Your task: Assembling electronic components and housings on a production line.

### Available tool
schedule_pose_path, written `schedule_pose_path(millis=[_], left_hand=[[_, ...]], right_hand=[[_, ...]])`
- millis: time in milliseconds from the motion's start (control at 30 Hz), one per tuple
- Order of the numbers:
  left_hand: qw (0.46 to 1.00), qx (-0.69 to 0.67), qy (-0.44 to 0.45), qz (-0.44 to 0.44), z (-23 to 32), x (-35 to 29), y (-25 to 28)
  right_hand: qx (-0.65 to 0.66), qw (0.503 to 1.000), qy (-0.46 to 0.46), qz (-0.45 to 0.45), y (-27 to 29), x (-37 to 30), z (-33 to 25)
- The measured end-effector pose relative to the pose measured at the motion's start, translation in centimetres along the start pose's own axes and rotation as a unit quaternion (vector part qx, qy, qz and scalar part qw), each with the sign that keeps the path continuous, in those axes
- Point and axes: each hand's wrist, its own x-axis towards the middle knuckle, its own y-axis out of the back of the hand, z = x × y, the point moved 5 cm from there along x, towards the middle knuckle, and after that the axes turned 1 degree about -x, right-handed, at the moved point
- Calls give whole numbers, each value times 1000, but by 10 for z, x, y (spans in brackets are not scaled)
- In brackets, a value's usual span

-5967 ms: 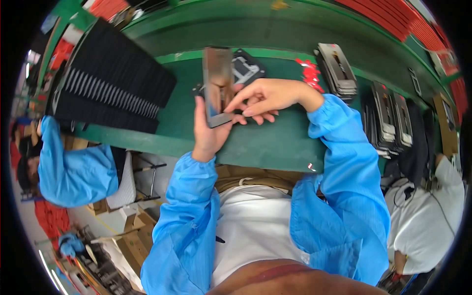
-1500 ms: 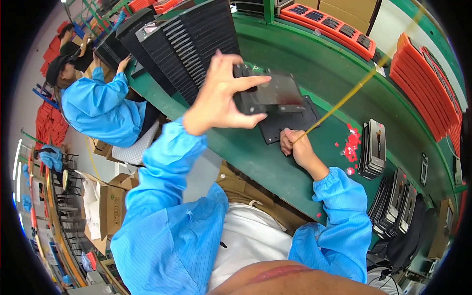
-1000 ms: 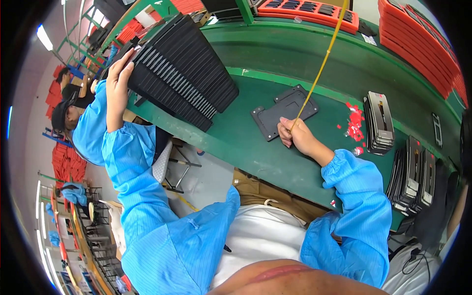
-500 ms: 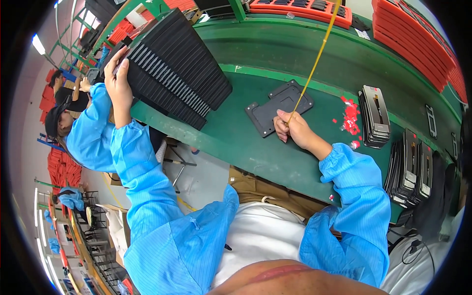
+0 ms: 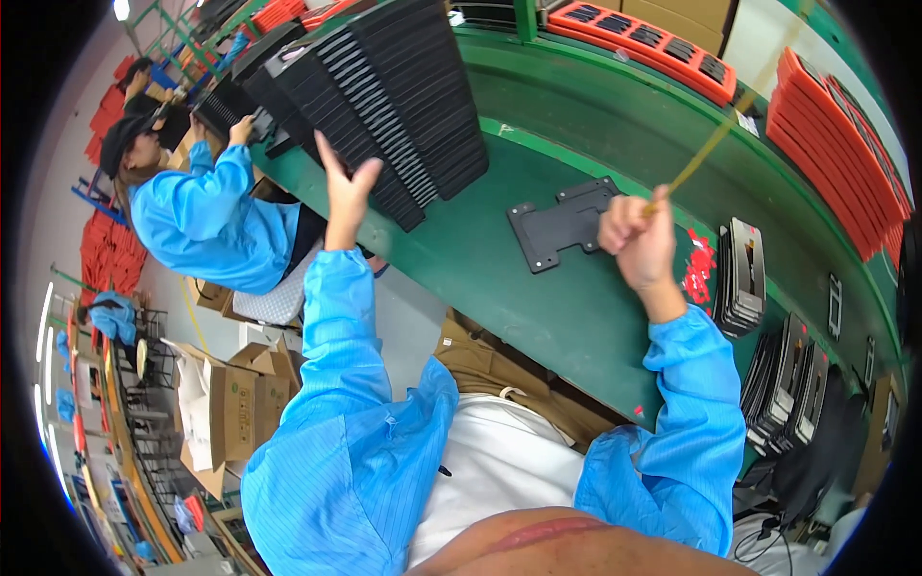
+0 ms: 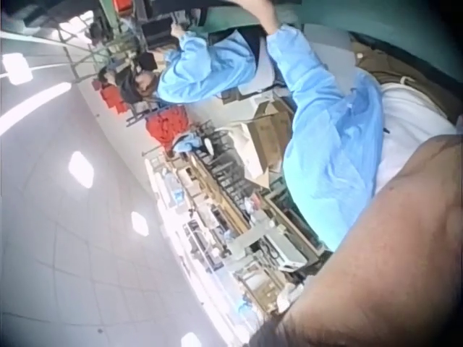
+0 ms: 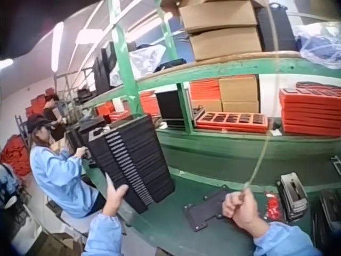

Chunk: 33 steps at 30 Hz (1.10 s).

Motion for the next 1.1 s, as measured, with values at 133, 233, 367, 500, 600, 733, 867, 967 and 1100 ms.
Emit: schedule_pose_path(millis=[133,233,367,500,600,733,867,967,1100], left_hand=[[994,-41,101,-7,-20,-27,1],[996,-23,85,-33,-17,-21,-2],[987,-100,121,-36,-33,-27,9],[995,-14,87,-49,-35,-29,4],[989,113,85,42,31,-58,-32],[962,232,37,139,80,-115,-83],[957,283,9,58,110,-141,-102],[951,254,-26,-173,118,-135,-95],[989,137,48,-10,141,-19,42]], right_hand=[[11,994,107,-17,-16,6,-86],[-267,941,126,166,-18,-8,-132],[-510,804,57,302,-43,-40,-157],[-817,473,199,262,-111,-72,-169],[-722,664,142,136,-154,-73,-131],[-643,753,123,-72,-170,-34,-42],[-485,851,192,-62,-138,38,60],[-464,866,185,26,-89,42,104],[-494,860,129,-5,-81,41,117]])
